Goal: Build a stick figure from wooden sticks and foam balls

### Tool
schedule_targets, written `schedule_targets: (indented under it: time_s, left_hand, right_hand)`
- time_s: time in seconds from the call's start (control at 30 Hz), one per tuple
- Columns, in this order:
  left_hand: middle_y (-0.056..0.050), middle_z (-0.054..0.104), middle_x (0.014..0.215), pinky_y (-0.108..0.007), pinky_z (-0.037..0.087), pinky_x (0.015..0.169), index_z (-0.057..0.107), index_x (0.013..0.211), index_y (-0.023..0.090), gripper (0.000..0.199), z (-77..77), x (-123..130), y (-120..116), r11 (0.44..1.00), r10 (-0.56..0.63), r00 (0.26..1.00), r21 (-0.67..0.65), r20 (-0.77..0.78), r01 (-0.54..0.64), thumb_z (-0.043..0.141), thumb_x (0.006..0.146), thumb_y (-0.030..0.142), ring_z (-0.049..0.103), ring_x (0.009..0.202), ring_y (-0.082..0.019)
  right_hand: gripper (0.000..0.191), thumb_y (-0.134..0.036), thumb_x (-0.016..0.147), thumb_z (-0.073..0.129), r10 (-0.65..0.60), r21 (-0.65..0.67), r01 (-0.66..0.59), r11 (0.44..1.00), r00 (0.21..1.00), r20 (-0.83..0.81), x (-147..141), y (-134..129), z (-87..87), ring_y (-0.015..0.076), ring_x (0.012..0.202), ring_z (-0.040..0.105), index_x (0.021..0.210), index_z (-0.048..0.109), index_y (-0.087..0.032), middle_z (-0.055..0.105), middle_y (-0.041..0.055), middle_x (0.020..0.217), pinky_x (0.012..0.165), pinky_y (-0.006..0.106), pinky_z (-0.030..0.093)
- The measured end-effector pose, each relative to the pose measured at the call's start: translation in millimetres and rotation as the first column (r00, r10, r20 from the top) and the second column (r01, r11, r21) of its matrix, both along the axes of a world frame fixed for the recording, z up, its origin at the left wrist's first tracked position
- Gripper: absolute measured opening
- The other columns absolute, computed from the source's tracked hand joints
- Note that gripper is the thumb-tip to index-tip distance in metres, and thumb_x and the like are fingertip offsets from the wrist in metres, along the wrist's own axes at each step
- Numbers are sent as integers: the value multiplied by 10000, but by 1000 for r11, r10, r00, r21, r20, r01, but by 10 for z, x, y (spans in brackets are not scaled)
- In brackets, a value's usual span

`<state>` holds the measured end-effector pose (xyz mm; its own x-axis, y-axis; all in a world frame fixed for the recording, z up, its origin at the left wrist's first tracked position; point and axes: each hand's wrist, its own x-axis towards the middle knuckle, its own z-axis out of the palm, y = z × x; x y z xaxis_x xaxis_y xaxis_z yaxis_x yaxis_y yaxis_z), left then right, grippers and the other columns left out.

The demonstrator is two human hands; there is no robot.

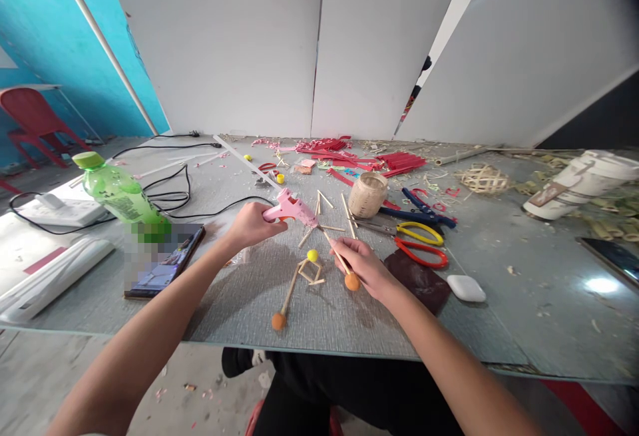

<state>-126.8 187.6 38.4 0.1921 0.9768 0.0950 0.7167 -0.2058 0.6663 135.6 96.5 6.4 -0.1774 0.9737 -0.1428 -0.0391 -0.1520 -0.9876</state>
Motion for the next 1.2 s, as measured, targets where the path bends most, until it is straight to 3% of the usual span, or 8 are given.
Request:
schedule_targets:
  time_s: [0.37,0.53,0.63,0.77,0.87,0.97,1.1,1.2]
  left_hand:
    - [53,327,577,-282,208,499,385,565,218,346,-13,-21,22,1000,11,999,22,-32,-10,677,653,381,274,536,-100]
    - [49,350,571,-289,231,526,439,586,218,360,-7,-32,42,994,89,995,60,-43,-86,690,701,449,310,534,-108]
    - [39,402,569,-289,249,548,486,639,221,424,40,-31,22,980,159,986,127,-51,-152,644,799,581,375,538,-126]
    - [-24,571,668,-299,287,590,599,847,210,397,160,-74,-22,933,272,927,306,-257,-189,513,920,590,540,633,-199]
    - [-104,682,895,-319,364,649,607,1078,179,322,261,-169,-47,897,320,854,421,-410,-134,461,960,441,641,845,-280]
    - [-146,690,998,-371,443,754,593,1127,156,292,299,-293,-60,906,266,791,423,-550,-11,424,973,337,634,1001,-323]
    - [-205,674,1035,-452,453,865,622,1095,102,262,172,-417,-47,909,190,663,384,-724,159,451,945,232,607,1028,-361]
    - [-234,667,1053,-469,445,874,650,1068,71,257,19,-462,-25,902,166,609,369,-776,224,451,922,141,597,1037,-380]
  right_hand:
    - [475,-648,822,741,-8,5,8,1000,1000,-4,-1,15,-22,88,489,358,712,617,-203,491,-54,519,493,258,239]
    - [487,-669,811,737,-20,-4,20,1000,1000,-6,-8,9,-11,88,486,356,725,635,-201,483,-53,521,482,254,245]
    - [496,-677,799,746,-29,-11,29,1000,1000,-7,-6,3,-2,87,489,355,725,634,-200,481,-53,530,480,248,254]
    - [512,-693,777,759,-48,-26,47,999,999,-13,0,8,10,82,486,350,726,634,-199,486,-53,532,470,237,254]
    - [536,-713,741,774,-90,-16,89,996,995,-33,3,29,16,80,481,351,717,636,-196,483,-53,526,464,232,253]
    - [561,-732,693,793,-172,-9,172,985,984,-50,7,66,10,76,468,344,710,639,-193,471,-56,518,446,230,233]
    - [571,-735,671,801,-247,20,249,968,966,-70,21,113,-29,67,450,325,702,647,-186,465,-58,510,428,233,226]
    - [551,-716,687,800,-246,35,251,967,964,-104,32,127,-39,67,438,312,701,639,-190,460,-60,501,421,240,225]
